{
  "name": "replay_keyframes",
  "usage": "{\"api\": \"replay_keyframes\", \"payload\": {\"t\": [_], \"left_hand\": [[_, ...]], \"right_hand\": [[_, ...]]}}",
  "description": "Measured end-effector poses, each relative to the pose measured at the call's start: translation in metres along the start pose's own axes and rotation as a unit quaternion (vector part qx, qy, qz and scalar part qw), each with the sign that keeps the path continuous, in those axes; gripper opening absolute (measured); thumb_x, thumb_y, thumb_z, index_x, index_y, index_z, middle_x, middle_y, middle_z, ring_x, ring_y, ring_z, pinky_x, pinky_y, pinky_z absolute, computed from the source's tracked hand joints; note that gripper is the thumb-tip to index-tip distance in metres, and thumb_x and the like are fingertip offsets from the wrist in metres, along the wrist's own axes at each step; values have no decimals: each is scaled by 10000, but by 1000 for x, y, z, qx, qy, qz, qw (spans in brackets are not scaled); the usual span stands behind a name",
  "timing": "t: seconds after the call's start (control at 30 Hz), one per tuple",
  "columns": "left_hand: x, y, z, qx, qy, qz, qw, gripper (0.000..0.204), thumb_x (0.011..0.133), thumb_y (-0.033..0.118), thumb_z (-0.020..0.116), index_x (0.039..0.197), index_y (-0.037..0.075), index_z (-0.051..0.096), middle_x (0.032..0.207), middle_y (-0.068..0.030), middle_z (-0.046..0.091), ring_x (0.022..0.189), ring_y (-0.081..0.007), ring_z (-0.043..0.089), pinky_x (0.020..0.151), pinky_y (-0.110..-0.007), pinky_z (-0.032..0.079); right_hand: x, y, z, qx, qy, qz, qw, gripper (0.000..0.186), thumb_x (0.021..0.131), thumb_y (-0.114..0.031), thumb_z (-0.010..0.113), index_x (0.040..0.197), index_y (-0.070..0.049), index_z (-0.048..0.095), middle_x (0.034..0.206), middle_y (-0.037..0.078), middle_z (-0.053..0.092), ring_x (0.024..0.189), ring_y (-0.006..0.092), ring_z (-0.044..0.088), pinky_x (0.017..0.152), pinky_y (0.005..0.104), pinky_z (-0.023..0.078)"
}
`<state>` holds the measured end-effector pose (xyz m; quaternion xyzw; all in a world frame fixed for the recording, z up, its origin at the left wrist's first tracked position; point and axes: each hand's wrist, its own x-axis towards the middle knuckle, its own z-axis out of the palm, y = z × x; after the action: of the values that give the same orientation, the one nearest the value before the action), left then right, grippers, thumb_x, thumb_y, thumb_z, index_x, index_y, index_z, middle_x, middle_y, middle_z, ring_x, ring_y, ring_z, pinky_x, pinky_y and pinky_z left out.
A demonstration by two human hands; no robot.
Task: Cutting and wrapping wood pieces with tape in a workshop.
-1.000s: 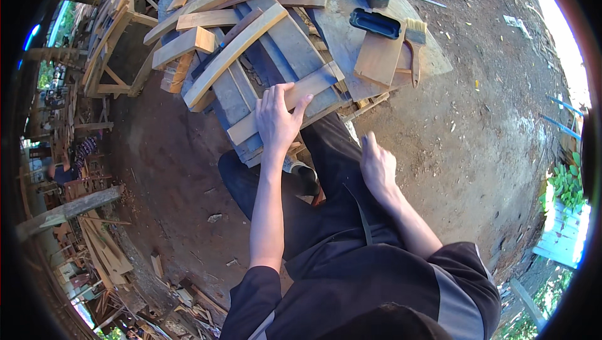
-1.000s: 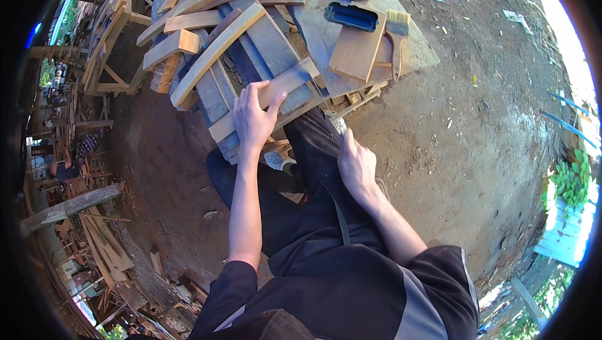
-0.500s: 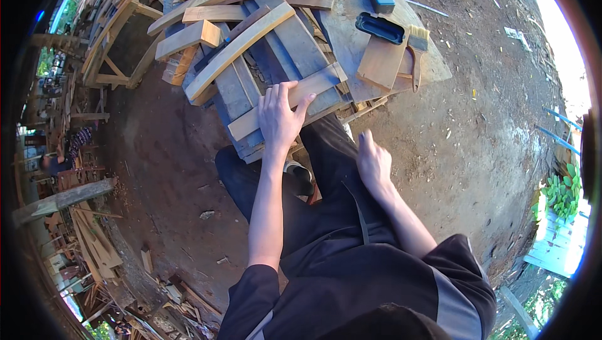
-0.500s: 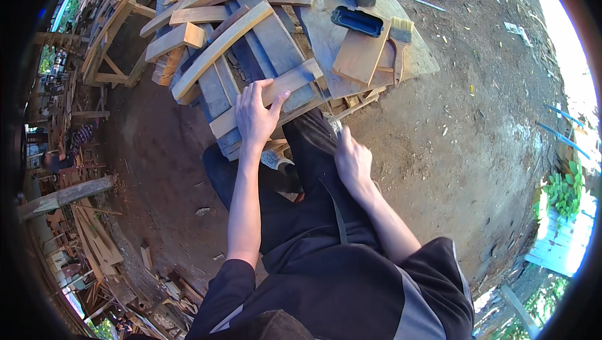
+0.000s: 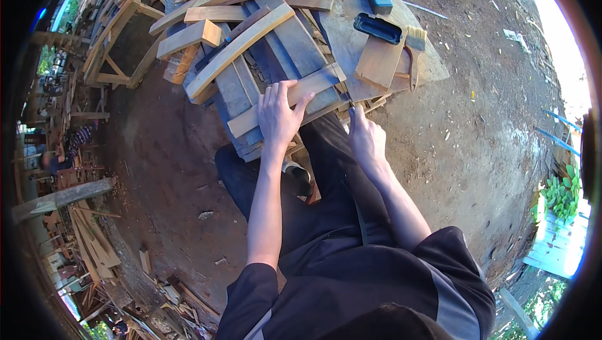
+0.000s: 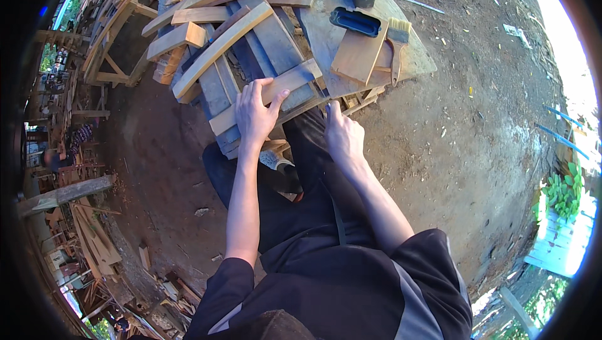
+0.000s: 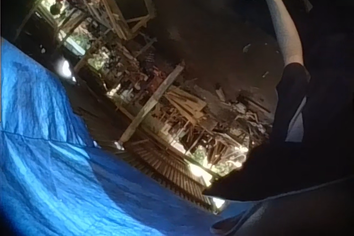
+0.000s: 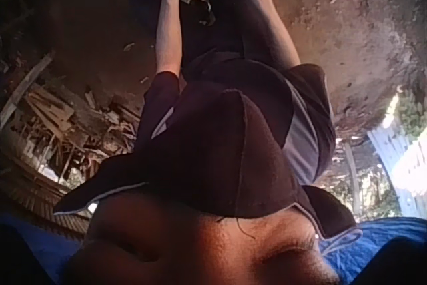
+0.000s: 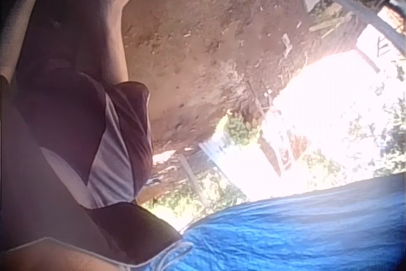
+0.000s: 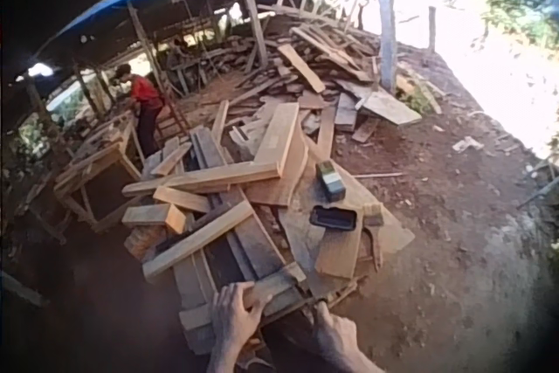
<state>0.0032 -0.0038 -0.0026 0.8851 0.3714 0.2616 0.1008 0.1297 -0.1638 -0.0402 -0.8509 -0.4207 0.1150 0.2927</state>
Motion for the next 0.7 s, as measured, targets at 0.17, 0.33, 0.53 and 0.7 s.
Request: {"api": "replay_keyframes", "payload": {"t": [0.17,0.33,0.53,0.7], "left_hand": [[-3,1,-1,0,4,21,1000,451,862,508,726,1051,106,648,919,-55,651,884,-254,616,783,-383,444],[-2,3,3,-4,19,17,1000,442,871,505,718,1054,109,649,914,-46,638,867,-247,603,773,-382,437],[-3,6,1,2,12,-7,1000,437,880,495,717,1068,107,647,918,-48,642,878,-251,613,784,-384,440],[-2,1,1,4,17,-2,1000,444,878,493,723,1076,104,642,945,-53,648,890,-252,610,793,-381,438]], "right_hand": [[-14,1,-7,5,-8,12,1000,183,1057,-250,462,1030,-76,509,599,189,625,552,405,644,501,513,495],[-11,0,6,11,4,46,999,205,1062,-270,460,1034,-79,529,587,218,606,553,421,636,509,527,493],[-31,18,8,12,9,25,1000,141,1030,-198,497,1064,-61,503,615,205,627,577,419,647,509,526,502],[-86,44,-15,-9,-41,38,998,185,1044,-223,493,1065,-44,529,619,231,619,564,431,635,499,530,484]]}}
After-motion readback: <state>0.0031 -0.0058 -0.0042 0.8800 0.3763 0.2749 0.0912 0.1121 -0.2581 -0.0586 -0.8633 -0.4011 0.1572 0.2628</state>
